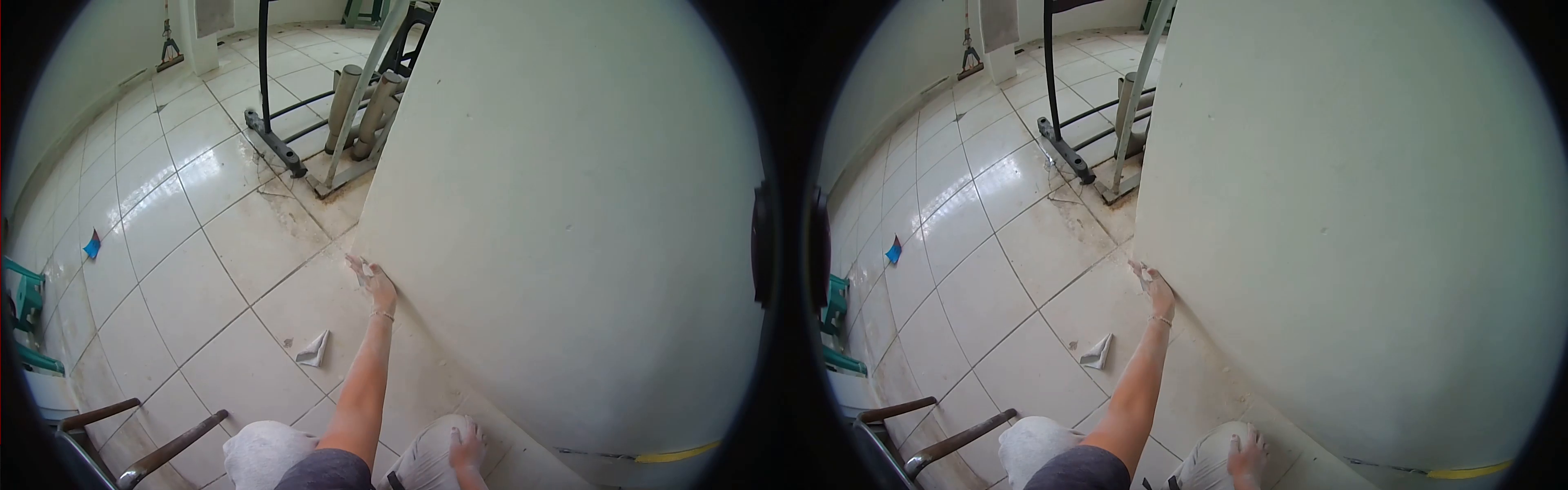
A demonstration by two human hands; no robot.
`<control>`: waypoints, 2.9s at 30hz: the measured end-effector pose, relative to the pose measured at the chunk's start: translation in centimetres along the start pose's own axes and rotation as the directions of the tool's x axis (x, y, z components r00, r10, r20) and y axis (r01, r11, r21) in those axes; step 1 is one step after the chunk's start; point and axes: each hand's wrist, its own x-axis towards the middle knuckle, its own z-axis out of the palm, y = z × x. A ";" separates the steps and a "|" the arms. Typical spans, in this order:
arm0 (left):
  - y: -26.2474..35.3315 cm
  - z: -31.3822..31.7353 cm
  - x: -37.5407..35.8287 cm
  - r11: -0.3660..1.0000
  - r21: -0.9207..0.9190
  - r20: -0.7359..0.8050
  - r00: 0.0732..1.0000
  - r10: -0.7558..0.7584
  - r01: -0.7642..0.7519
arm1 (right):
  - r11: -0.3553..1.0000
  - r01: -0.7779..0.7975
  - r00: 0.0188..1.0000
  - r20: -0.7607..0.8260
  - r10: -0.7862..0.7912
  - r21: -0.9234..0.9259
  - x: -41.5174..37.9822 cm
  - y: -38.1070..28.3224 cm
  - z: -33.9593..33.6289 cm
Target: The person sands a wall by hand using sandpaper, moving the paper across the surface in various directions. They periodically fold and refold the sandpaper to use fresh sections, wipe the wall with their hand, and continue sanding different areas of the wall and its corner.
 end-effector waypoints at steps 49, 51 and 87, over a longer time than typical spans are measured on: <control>0.1 0.7 3.1 0.891 0.060 -0.009 0.893 -0.450 0.450 | 0.998 -0.058 0.995 0.074 0.060 -0.036 -0.3 -3.2 -2.8; 9.7 1.1 0.6 0.970 0.102 0.055 0.972 -0.229 0.222 | 0.998 -0.064 0.994 0.092 0.066 -0.028 -0.3 -3.4 -3.2; 5.9 0.4 2.7 0.933 0.128 0.015 0.940 -0.341 0.336 | 0.996 -0.043 0.997 0.056 0.048 -0.084 0.0 -2.5 -2.0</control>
